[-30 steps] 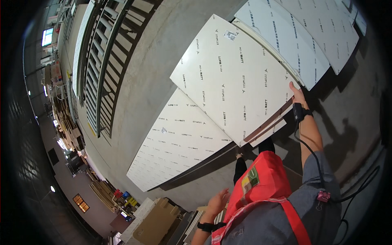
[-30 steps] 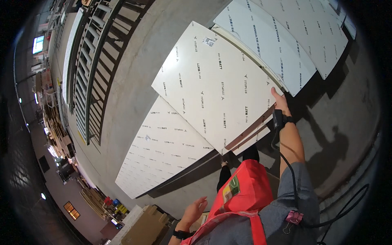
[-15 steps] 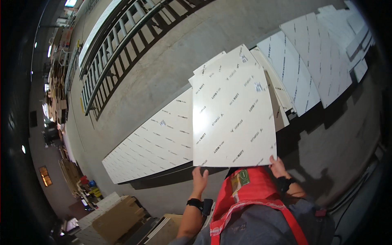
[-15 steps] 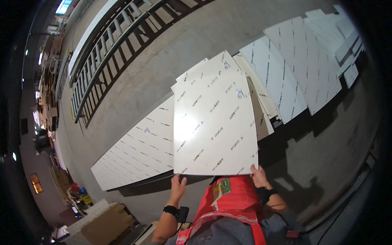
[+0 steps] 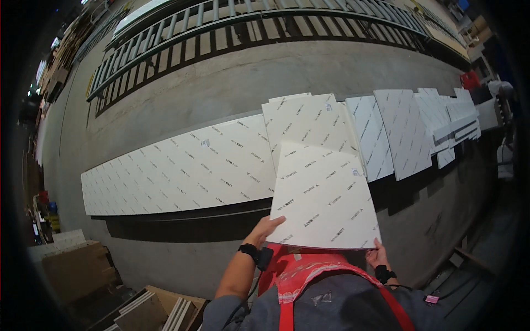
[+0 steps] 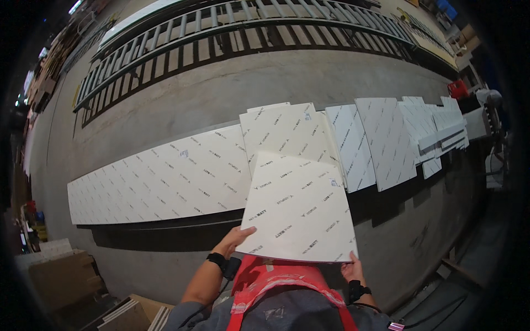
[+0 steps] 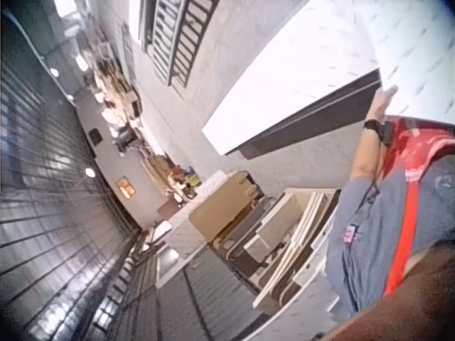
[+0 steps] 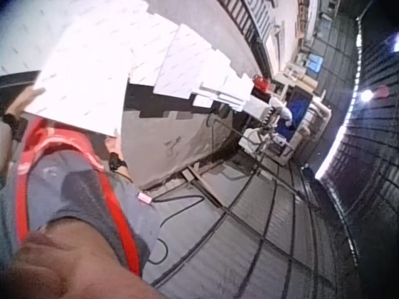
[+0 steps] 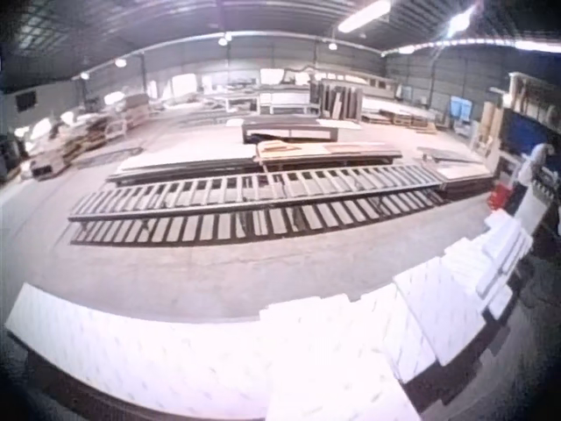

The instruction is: Organize, inspect, and prepare laminate furniture panels in a workshop environment.

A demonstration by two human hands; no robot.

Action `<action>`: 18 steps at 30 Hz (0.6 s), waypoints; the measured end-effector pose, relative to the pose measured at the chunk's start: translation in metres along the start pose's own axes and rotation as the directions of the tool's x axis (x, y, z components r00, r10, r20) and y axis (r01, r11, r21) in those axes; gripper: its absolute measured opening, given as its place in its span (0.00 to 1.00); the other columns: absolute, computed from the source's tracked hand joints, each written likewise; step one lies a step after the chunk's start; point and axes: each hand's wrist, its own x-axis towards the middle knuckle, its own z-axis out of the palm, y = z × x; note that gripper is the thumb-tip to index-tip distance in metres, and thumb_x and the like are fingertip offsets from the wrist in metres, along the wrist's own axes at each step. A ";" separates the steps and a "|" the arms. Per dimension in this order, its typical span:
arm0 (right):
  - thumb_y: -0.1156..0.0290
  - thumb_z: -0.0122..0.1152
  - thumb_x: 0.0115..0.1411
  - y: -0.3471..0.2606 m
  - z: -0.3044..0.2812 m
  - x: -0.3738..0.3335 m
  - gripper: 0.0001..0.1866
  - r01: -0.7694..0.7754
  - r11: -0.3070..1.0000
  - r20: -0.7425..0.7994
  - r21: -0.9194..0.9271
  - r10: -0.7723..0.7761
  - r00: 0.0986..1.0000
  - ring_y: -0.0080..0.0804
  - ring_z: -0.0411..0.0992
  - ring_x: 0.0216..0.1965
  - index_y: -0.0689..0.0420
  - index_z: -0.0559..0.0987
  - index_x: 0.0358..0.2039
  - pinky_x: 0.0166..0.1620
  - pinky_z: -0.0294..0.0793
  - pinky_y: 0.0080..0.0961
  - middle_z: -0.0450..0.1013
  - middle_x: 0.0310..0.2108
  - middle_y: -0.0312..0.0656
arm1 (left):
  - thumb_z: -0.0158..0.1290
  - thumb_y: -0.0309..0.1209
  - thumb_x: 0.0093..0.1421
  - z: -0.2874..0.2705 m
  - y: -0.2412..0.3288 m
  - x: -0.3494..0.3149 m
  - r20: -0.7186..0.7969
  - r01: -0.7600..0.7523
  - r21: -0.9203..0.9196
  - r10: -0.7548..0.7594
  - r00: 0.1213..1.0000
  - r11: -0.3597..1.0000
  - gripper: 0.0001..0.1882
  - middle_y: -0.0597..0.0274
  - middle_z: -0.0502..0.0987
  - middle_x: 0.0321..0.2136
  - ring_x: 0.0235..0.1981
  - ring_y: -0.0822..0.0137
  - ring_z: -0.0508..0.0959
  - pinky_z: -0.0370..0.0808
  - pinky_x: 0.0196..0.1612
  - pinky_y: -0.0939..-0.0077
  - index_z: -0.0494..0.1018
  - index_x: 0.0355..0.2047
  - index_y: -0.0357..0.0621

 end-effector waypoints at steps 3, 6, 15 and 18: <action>0.57 0.59 0.56 -0.021 0.019 -0.020 0.17 0.248 0.949 -0.055 0.192 -0.242 0.969 0.22 0.71 0.36 0.49 0.72 0.43 0.32 0.70 0.17 0.73 0.38 0.31 | 0.50 0.34 0.61 0.028 -0.027 -0.027 0.030 -0.004 -0.212 0.010 0.999 0.977 0.22 0.54 0.74 0.46 0.43 0.64 0.76 0.73 0.46 0.72 0.66 0.51 0.32; 0.58 0.59 0.56 -0.035 0.068 -0.052 0.21 0.287 0.956 0.144 0.054 -0.292 0.945 0.27 0.70 0.43 0.52 0.71 0.47 0.42 0.72 0.25 0.71 0.44 0.33 | 0.49 0.33 0.62 0.053 -0.053 -0.050 0.032 -0.007 -0.338 0.019 0.999 0.941 0.22 0.51 0.73 0.47 0.44 0.63 0.75 0.73 0.46 0.70 0.65 0.52 0.30; 0.67 0.53 0.54 -0.086 0.134 -0.061 0.26 0.280 0.922 0.444 -0.269 -0.139 0.885 0.42 0.70 0.47 0.62 0.63 0.53 0.49 0.72 0.44 0.68 0.49 0.48 | 0.42 0.33 0.65 0.085 -0.079 -0.119 0.061 -0.011 -0.810 0.102 0.993 0.586 0.23 0.43 0.69 0.49 0.48 0.56 0.73 0.73 0.51 0.65 0.58 0.54 0.26; 0.65 0.53 0.52 -0.097 0.176 -0.059 0.25 0.342 0.835 0.487 -0.431 -0.104 0.867 0.40 0.72 0.43 0.62 0.67 0.49 0.38 0.77 0.37 0.71 0.42 0.47 | 0.43 0.32 0.64 0.106 -0.107 -0.135 -0.052 -0.185 -0.866 0.283 0.958 0.464 0.23 0.44 0.69 0.49 0.48 0.57 0.74 0.73 0.50 0.65 0.58 0.54 0.28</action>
